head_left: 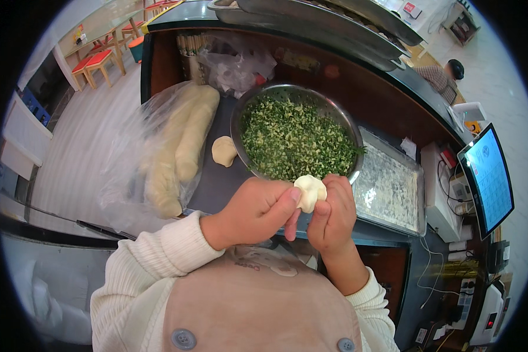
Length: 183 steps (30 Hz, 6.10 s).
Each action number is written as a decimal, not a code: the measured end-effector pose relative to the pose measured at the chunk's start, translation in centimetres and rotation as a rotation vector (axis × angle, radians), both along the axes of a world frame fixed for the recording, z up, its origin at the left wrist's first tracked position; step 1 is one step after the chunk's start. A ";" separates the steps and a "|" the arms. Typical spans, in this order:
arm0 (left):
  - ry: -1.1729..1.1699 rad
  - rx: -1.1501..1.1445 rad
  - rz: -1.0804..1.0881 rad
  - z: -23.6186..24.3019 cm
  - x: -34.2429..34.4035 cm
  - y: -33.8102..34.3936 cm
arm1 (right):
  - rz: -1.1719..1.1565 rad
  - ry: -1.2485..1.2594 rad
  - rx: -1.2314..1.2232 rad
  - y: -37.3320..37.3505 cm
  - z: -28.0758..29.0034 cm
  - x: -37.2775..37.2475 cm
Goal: The person repeatedly scoops chopped green filling onto small dough discs, folds and pleats the edges to seal each dumpling, and places the finished dumplings onto a metal tray. The process is repeated continuously throughout the clip.
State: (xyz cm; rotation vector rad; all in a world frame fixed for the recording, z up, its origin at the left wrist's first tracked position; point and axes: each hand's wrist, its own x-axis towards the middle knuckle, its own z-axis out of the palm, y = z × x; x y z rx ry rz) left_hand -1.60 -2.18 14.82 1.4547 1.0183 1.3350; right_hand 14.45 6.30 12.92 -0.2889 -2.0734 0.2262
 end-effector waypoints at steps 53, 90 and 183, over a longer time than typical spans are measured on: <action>0.127 -0.183 0.716 -12.0 -9.4 1.9 | -0.780 -0.410 -0.614 8.7 -9.6 14.5; -0.889 -0.390 0.300 -12.3 -10.8 0.2 | -0.152 -0.486 -0.214 6.1 -5.7 1.0; -1.154 -0.418 0.028 -2.9 -1.0 6.0 | -0.137 -0.167 -0.155 3.2 -0.9 -1.1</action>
